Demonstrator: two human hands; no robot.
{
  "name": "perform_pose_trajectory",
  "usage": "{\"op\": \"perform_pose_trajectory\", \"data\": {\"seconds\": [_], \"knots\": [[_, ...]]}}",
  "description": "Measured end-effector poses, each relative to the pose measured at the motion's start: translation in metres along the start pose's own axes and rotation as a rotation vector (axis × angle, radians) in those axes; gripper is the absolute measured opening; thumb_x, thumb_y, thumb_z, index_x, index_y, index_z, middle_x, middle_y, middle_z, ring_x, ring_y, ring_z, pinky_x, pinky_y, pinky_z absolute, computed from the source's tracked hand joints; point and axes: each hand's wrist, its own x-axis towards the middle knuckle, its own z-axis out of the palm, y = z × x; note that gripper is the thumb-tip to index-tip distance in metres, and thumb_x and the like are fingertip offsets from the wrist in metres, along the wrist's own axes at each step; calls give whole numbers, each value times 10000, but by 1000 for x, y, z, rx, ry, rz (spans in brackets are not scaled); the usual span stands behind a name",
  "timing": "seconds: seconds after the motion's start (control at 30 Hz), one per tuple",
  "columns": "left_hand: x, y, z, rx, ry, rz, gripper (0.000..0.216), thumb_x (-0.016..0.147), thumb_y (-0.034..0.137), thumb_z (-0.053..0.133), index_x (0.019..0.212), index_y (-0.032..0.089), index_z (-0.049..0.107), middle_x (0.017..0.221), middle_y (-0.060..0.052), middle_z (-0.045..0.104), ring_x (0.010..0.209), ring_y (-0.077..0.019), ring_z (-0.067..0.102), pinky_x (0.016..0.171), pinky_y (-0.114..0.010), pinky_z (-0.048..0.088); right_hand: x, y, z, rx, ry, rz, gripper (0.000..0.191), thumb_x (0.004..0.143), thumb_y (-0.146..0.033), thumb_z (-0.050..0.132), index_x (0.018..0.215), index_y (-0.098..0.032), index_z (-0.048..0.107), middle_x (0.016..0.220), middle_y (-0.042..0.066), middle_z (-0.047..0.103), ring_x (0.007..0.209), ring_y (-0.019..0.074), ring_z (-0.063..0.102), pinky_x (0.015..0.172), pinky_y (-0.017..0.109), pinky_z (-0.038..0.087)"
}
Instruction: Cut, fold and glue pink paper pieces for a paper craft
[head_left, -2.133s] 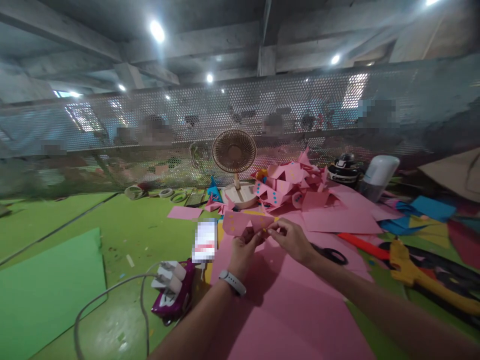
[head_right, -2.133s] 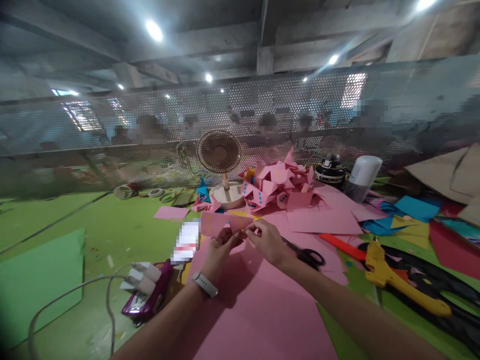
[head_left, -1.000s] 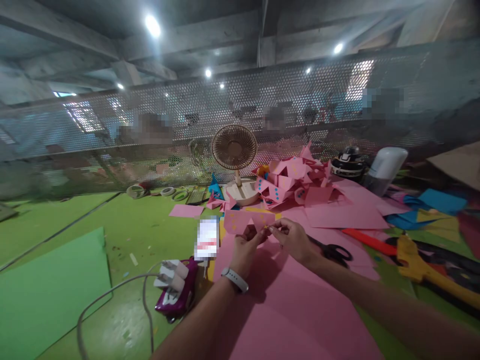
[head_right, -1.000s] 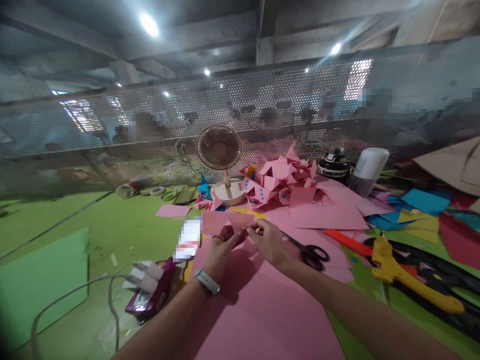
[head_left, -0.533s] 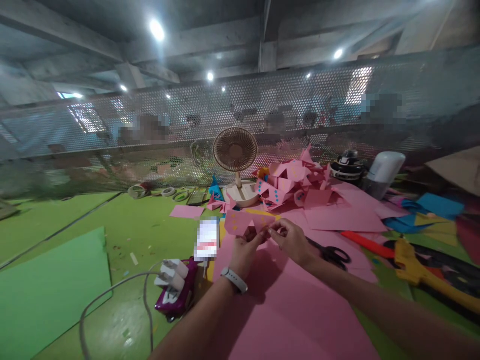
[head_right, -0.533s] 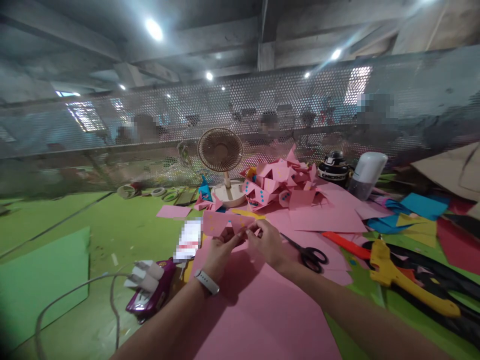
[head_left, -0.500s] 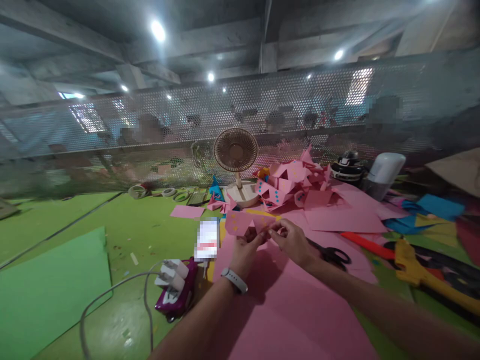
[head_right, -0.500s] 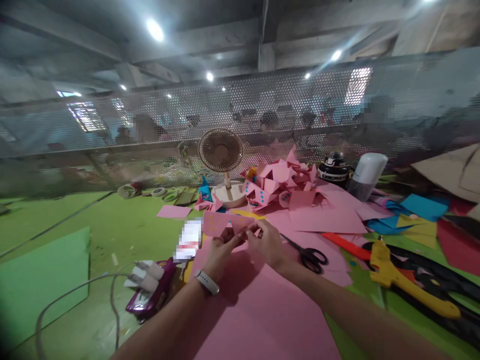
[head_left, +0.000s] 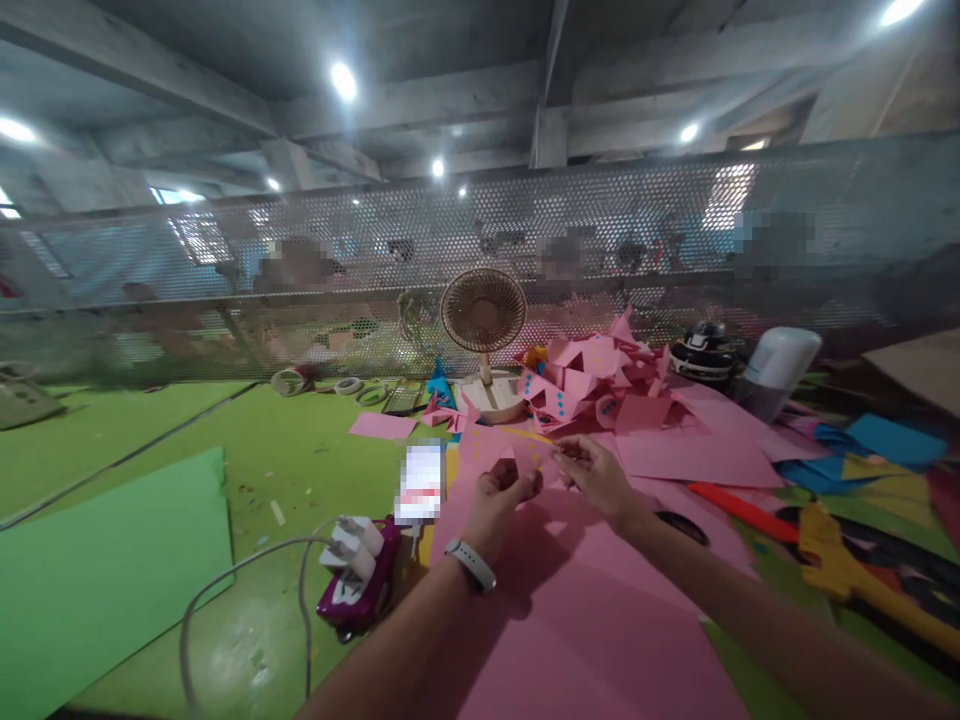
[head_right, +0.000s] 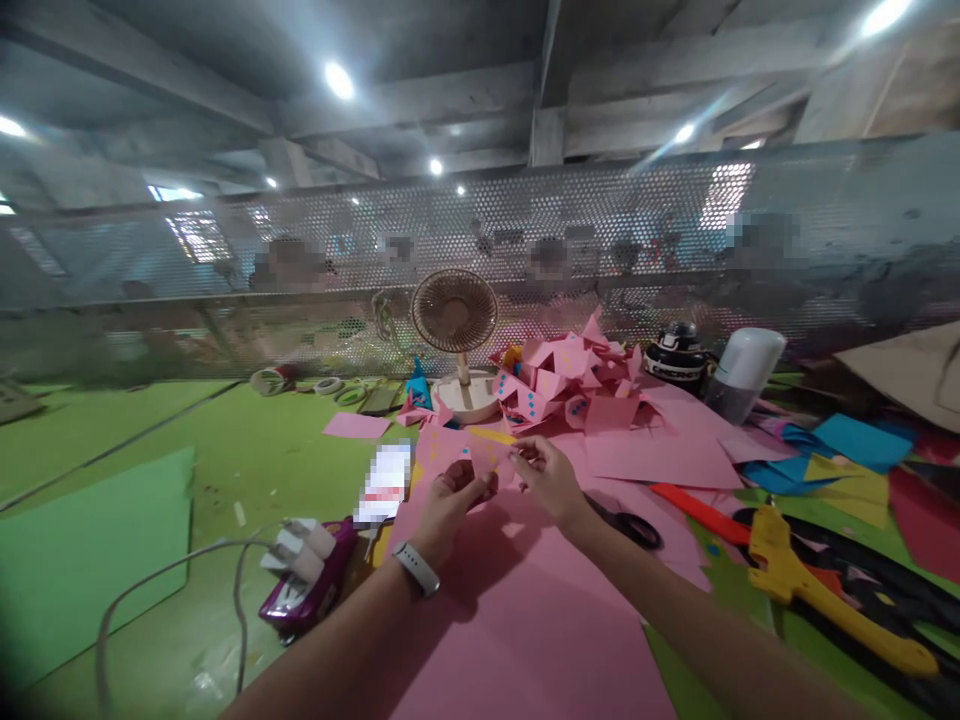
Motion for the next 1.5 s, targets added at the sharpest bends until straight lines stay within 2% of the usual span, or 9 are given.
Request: {"op": "perform_pose_trajectory", "data": {"seconds": [0.2,0.43,0.6,0.7,0.83,1.07,1.23,1.33,1.5], "knots": [[-3,1,0,-49,4,-37,311,621,338,759,800,135,606,783,-41,636,701,-135,600,679,-250,471,-4,1,4,-3,1,1,340,694,-461,625,874,-184,543,685,-6,548,486,104,492,435,238,429],[0,-1,-3,-36,-12,52,302,613,344,766,647,142,544,595,29,527,577,-96,513,631,-248,456,-7,2,7,7,-3,6,345,690,-463,638,856,-174,548,640,-17,547,470,94,480,428,225,418],[0,1,-4,1,-74,58,308,610,327,772,755,117,599,678,-14,580,621,-115,537,636,-254,457,-9,-1,6,-15,-59,39,355,711,-501,602,797,-160,559,566,-33,519,399,65,413,362,192,346],[-3,4,0,-44,-96,51,293,625,330,767,736,126,589,672,2,567,645,-117,564,658,-249,463,-9,-2,6,-8,-51,61,364,706,-515,601,775,-161,556,516,-48,490,357,55,371,331,188,312],[-7,8,2,-116,-106,-34,297,647,363,749,773,152,583,771,-6,578,752,-151,621,695,-263,484,-8,-3,3,34,-26,41,348,707,-508,608,765,-172,541,482,-60,468,363,67,395,340,192,329],[-5,2,-2,11,-85,-73,357,629,442,736,773,133,631,820,-71,643,778,-176,617,650,-255,480,-8,-3,3,10,-40,14,339,727,-509,581,753,-175,528,502,-56,475,364,67,407,349,193,334],[-1,-3,-4,45,-70,-39,342,640,422,732,782,128,627,757,-44,624,698,-138,587,639,-238,471,-8,1,4,-16,-99,0,351,786,-475,501,910,-152,560,552,-37,524,400,78,455,386,195,371],[2,-4,-6,49,-53,-23,316,635,391,742,753,128,612,735,-28,603,666,-126,572,636,-240,468,-3,4,-1,-23,-42,-38,413,821,-476,433,1067,-157,523,587,-40,538,372,71,431,369,196,367],[4,-4,-7,59,-18,-27,328,617,404,748,730,133,602,729,-35,603,685,-147,585,624,-241,466,3,8,-8,-29,30,-44,435,792,-510,471,1032,-156,548,551,-43,531,354,68,399,345,193,327]]}}
